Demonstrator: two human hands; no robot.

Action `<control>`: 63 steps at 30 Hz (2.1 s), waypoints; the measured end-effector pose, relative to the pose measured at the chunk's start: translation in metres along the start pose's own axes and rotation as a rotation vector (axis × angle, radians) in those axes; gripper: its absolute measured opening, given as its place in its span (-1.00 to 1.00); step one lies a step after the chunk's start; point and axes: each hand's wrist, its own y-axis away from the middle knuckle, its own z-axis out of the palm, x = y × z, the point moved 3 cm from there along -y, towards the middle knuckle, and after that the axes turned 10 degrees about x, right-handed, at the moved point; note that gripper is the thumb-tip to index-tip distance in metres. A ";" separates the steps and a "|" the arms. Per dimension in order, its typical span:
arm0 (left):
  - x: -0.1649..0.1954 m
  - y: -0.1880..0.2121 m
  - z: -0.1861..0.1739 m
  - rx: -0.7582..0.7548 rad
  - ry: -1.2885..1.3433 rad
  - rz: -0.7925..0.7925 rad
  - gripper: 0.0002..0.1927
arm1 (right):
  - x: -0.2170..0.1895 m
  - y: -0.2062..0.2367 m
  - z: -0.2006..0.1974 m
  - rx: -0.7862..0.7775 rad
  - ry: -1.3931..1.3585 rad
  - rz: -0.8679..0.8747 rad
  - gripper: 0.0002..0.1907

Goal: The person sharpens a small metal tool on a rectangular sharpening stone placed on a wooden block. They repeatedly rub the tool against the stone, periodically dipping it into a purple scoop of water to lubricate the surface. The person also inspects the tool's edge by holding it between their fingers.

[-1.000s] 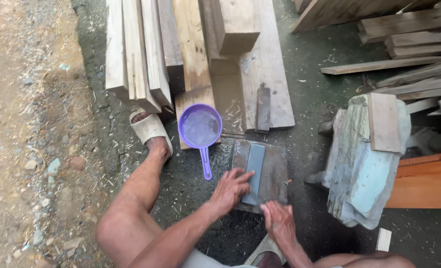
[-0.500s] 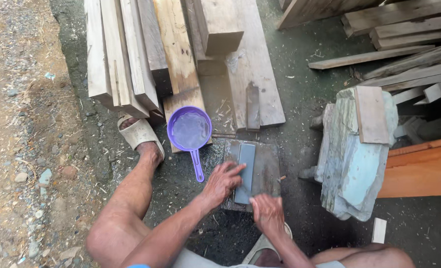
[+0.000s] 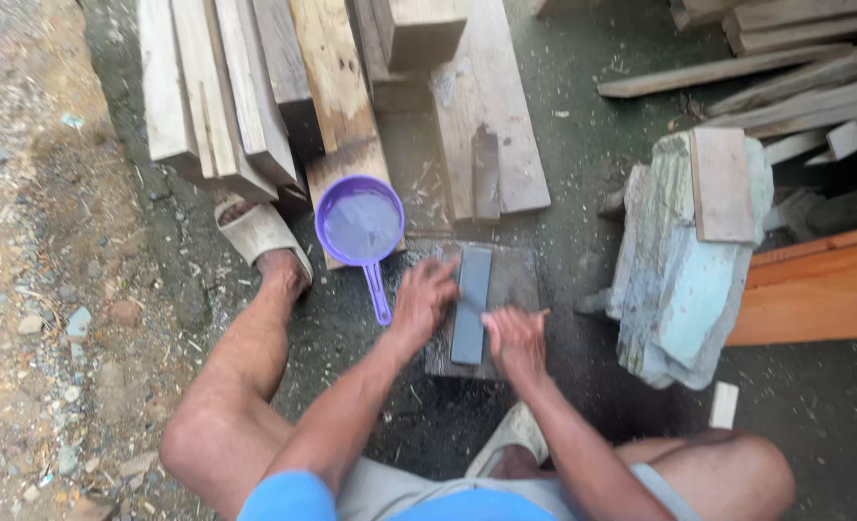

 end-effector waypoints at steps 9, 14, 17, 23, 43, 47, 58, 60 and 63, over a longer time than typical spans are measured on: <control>0.011 0.028 0.005 -0.056 0.086 0.014 -0.81 | -0.020 0.007 -0.026 -0.113 -0.082 0.079 -0.87; 0.004 -0.006 0.015 0.009 -0.045 0.079 -0.88 | 0.029 0.016 0.015 -0.008 0.051 0.002 -0.84; -0.006 -0.043 0.019 0.094 -0.107 0.019 -0.91 | 0.054 -0.007 0.034 -0.099 0.065 0.143 -0.74; 0.019 0.025 0.007 -0.009 0.002 0.102 -0.93 | 0.014 0.053 -0.002 -0.232 0.000 0.110 -0.82; -0.018 -0.045 0.027 0.113 -0.170 -0.020 -0.91 | 0.029 -0.041 0.021 -0.026 0.037 0.069 -0.81; -0.013 -0.023 0.022 0.028 -0.130 0.022 -0.93 | 0.029 -0.010 0.017 -0.204 0.044 0.048 -0.75; -0.017 -0.045 0.028 0.059 -0.153 0.053 -0.95 | 0.033 -0.028 0.023 -0.022 0.076 0.059 -0.79; -0.016 -0.033 0.027 0.036 -0.167 0.044 -0.97 | 0.030 -0.018 0.022 -0.179 0.106 0.098 -0.75; 0.003 0.029 0.018 -0.101 -0.032 0.085 -0.92 | 0.001 0.040 -0.002 -0.174 -0.004 0.067 -0.84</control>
